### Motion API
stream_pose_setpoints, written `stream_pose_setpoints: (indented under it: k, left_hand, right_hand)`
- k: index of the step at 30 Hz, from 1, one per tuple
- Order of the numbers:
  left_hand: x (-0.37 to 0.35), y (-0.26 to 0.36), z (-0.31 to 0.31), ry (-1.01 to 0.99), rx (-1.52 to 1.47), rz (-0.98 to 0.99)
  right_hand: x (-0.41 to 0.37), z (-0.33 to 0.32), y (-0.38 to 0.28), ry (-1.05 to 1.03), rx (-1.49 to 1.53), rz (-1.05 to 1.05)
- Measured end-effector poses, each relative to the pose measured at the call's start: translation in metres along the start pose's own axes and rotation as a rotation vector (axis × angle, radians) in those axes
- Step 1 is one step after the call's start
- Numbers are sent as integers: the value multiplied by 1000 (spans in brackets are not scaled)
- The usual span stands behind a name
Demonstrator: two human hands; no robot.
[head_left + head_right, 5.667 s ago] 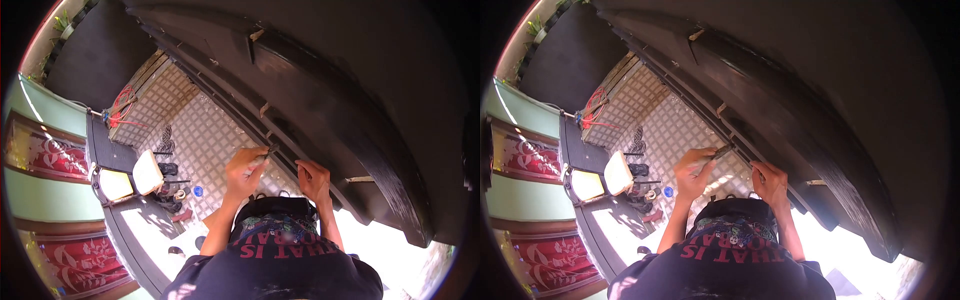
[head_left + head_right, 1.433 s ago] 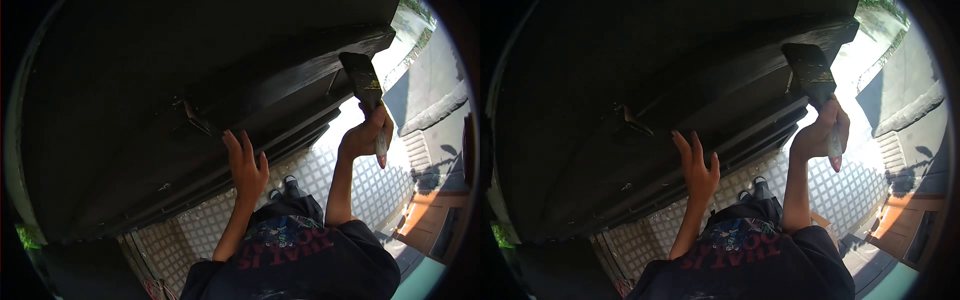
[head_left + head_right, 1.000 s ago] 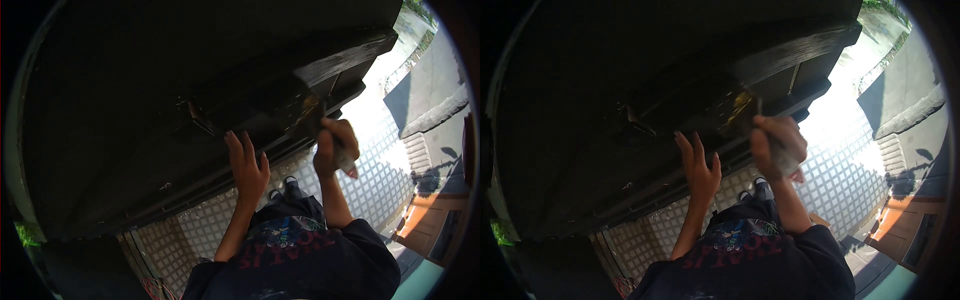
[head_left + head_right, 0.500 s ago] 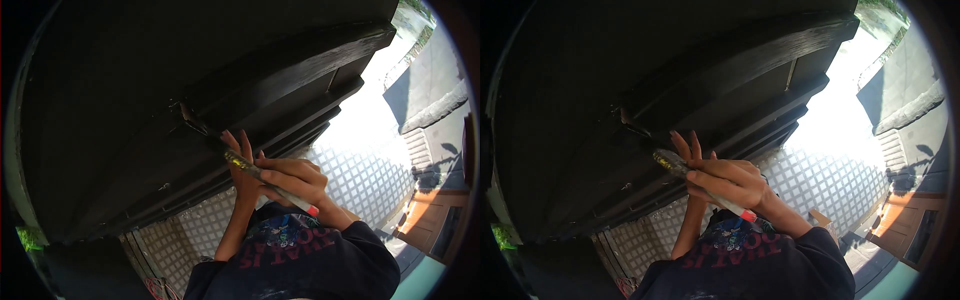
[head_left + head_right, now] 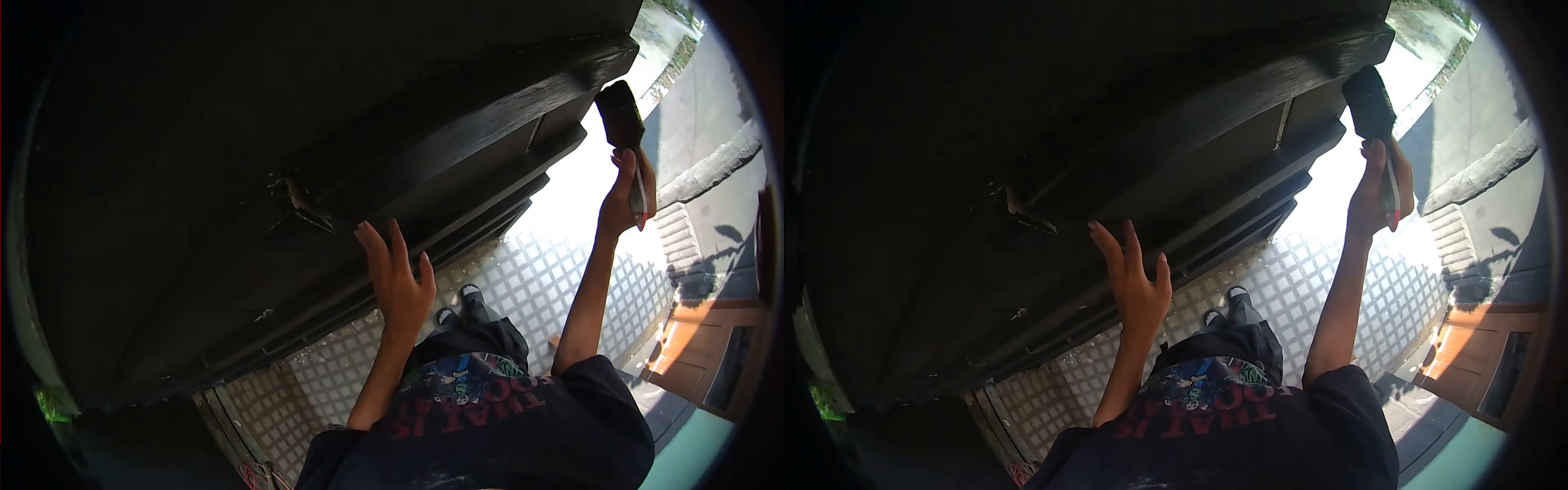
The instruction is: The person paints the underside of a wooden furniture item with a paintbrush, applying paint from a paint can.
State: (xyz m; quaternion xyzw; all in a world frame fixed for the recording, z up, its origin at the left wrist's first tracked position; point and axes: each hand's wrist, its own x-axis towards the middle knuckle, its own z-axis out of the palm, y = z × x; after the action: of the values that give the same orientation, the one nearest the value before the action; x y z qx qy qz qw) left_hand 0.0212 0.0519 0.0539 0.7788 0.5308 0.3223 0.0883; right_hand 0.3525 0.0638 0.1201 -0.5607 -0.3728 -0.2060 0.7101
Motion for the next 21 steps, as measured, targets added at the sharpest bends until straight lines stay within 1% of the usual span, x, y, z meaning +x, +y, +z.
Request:
stream_pose_setpoints:
  k: [2,3,4,5,6,7,8,9,10,11,13,14,16,17,19,20,21]
  left_hand:
    - [-1,0,0,-15,11,-12]
    - [-1,1,0,-15,6,-14]
    - [-1,1,0,-13,1,-14]
    - [-1,1,0,-11,-2,-15]
    - [-1,1,1,-2,-1,-16]
    - [0,0,3,8,0,-15]
    - [-1,0,4,10,0,-10]
    - [0,2,4,8,34,-2]
    - [1,4,3,10,68,3]
    - [2,6,2,15,105,5]
    - [-3,-2,6,-18,48,-9]
    - [-5,-5,8,-37,18,-15]
    - [1,12,-1,-6,2,-37]
    - [2,18,-4,7,-6,-47]
    - [-1,5,12,32,-7,-34]
    - [-4,0,17,41,-5,-28]
    - [-2,2,15,43,20,-28]
  right_hand:
    - [-8,0,-12,-24,-37,-27]
    - [-19,5,-24,-116,-58,-67]
    - [-35,10,-39,-194,-160,-144]
    - [-50,15,-51,-211,-135,-186]
    - [-68,16,-64,-239,-57,-110]
    - [-82,13,-83,-311,14,-58]
    - [-97,12,-93,-354,56,-141]
    - [-108,14,-108,-357,159,-173]
    - [-112,10,-124,-435,197,-126]
    - [-114,12,-132,-458,282,-115]
    - [-108,16,-143,-548,420,-166]
    - [-105,17,-148,-634,507,-199]
    - [-100,19,-156,-803,675,-261]
    - [-100,20,-154,-775,647,-271]
    - [-96,33,-146,-713,603,-304]
    - [-87,33,-132,-734,542,-194]
    - [-81,31,-117,-698,510,-147]
